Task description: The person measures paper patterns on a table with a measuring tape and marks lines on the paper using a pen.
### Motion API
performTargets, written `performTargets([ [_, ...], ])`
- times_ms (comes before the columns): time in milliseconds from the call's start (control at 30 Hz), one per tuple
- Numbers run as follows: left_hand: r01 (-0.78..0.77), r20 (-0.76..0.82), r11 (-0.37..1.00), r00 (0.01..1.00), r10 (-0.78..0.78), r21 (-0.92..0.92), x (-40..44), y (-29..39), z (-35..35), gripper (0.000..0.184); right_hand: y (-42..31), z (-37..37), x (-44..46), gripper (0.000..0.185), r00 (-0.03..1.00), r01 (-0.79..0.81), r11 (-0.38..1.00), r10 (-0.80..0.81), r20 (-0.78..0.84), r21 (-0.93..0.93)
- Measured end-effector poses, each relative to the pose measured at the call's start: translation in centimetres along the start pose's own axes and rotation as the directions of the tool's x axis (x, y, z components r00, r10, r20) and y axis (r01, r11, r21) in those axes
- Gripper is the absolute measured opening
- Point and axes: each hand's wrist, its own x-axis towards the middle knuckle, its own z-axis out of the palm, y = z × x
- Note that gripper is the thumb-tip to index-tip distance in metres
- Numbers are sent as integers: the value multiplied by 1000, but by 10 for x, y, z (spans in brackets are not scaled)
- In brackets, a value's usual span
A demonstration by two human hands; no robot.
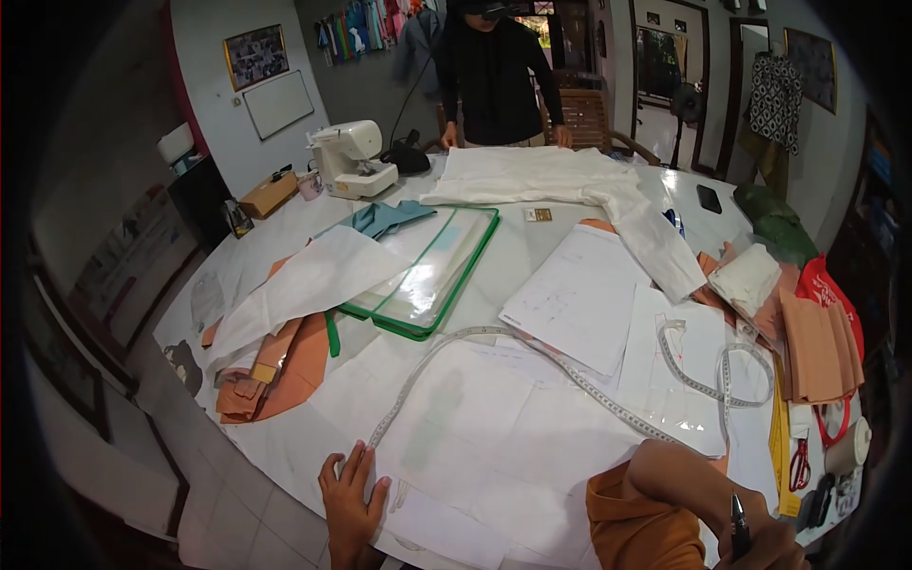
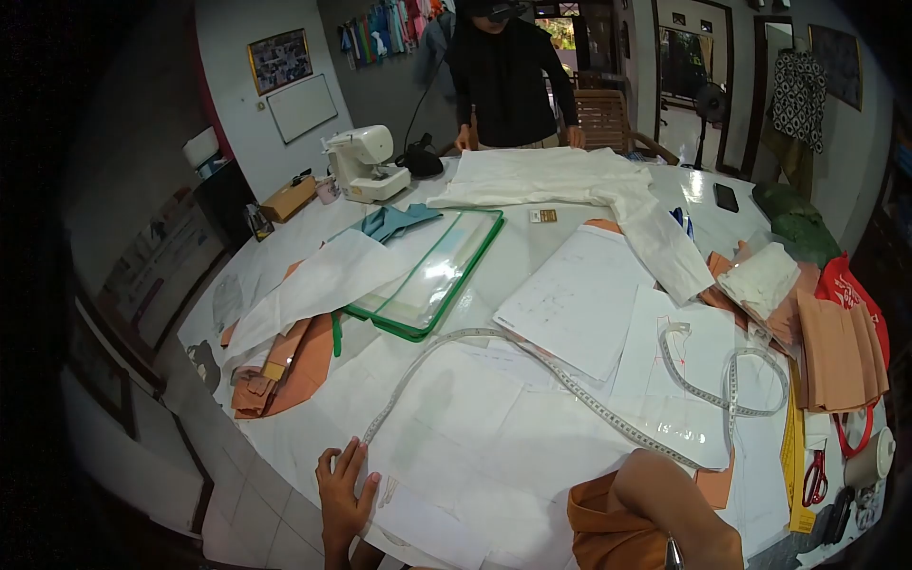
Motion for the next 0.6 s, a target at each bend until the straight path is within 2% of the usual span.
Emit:
performTargets([
  [367, 16, 16, 1000, 1000, -16, 8, 1, 1, 0, 51, -18, 3, -10, 40, 991, -104, 992, 97, -89, -77],
  [433, 10, 18, 1000, 1000, -10, 17, 0, 0, 0, 51, -21, 9, -12, 41, 971, -132, 983, 103, -215, -128],
  [600, 5, 14, 1000, 1000, -5, 19, 0, -1, 1, 51, 3, -2, -7, 46, 994, 107, 994, -107, 19, -14],
])
